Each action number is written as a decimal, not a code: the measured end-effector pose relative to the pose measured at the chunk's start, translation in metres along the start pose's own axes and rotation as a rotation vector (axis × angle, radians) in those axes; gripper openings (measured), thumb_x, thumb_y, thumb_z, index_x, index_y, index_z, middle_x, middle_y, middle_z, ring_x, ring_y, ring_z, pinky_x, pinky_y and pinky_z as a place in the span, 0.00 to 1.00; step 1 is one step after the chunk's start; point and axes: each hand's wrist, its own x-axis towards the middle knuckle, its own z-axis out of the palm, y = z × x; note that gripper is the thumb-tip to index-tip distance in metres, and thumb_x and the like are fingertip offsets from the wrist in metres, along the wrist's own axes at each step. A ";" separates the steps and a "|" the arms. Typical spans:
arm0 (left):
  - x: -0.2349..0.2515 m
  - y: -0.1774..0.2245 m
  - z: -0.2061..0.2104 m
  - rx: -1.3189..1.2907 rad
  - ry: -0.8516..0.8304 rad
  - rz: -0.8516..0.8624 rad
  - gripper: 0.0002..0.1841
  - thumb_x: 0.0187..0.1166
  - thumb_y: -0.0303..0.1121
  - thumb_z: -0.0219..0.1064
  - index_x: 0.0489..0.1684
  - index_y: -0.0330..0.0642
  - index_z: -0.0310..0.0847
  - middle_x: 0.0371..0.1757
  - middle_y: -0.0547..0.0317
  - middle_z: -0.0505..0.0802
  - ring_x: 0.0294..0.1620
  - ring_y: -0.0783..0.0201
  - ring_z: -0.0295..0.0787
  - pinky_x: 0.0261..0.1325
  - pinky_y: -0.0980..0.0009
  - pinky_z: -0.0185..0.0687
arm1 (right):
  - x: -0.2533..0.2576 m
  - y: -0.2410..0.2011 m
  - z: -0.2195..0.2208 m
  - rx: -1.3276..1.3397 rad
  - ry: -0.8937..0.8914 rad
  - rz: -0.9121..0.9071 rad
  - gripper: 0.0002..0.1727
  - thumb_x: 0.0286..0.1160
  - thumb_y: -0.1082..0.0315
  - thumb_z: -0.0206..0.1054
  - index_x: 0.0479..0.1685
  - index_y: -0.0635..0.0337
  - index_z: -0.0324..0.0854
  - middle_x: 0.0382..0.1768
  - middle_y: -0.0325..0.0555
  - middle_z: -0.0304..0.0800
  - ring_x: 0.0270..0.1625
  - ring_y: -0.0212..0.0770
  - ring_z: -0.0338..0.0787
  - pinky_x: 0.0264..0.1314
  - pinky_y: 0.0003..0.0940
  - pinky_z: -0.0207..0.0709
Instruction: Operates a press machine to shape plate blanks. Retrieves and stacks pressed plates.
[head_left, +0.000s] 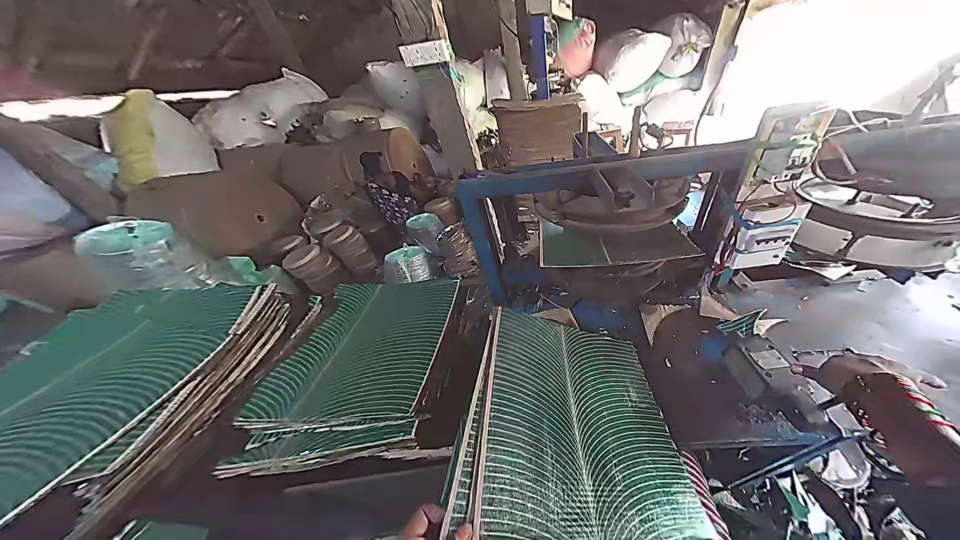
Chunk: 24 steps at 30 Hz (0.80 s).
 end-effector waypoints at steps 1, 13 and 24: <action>-0.002 0.012 0.004 0.031 0.005 0.027 0.16 0.70 0.13 0.62 0.43 0.48 0.72 0.33 0.81 0.92 0.35 0.80 0.91 0.46 0.74 0.91 | -0.011 -0.006 -0.009 -0.016 -0.050 -0.017 0.40 0.91 0.42 0.51 0.68 0.80 0.79 0.75 0.81 0.75 0.84 0.73 0.70 0.84 0.71 0.58; -0.007 0.039 -0.004 0.218 0.146 0.094 0.11 0.71 0.17 0.61 0.42 0.44 0.70 0.31 0.79 0.89 0.30 0.79 0.90 0.37 0.72 0.93 | -0.026 -0.012 0.003 0.047 0.095 0.018 0.42 0.84 0.39 0.60 0.65 0.81 0.80 0.73 0.83 0.75 0.83 0.76 0.70 0.82 0.74 0.57; -0.006 0.050 0.014 0.314 0.260 0.174 0.10 0.69 0.18 0.64 0.42 0.41 0.71 0.29 0.78 0.84 0.26 0.83 0.84 0.32 0.79 0.87 | -0.022 -0.008 0.011 0.065 0.122 0.098 0.44 0.80 0.39 0.65 0.65 0.83 0.78 0.73 0.84 0.74 0.83 0.75 0.70 0.82 0.72 0.60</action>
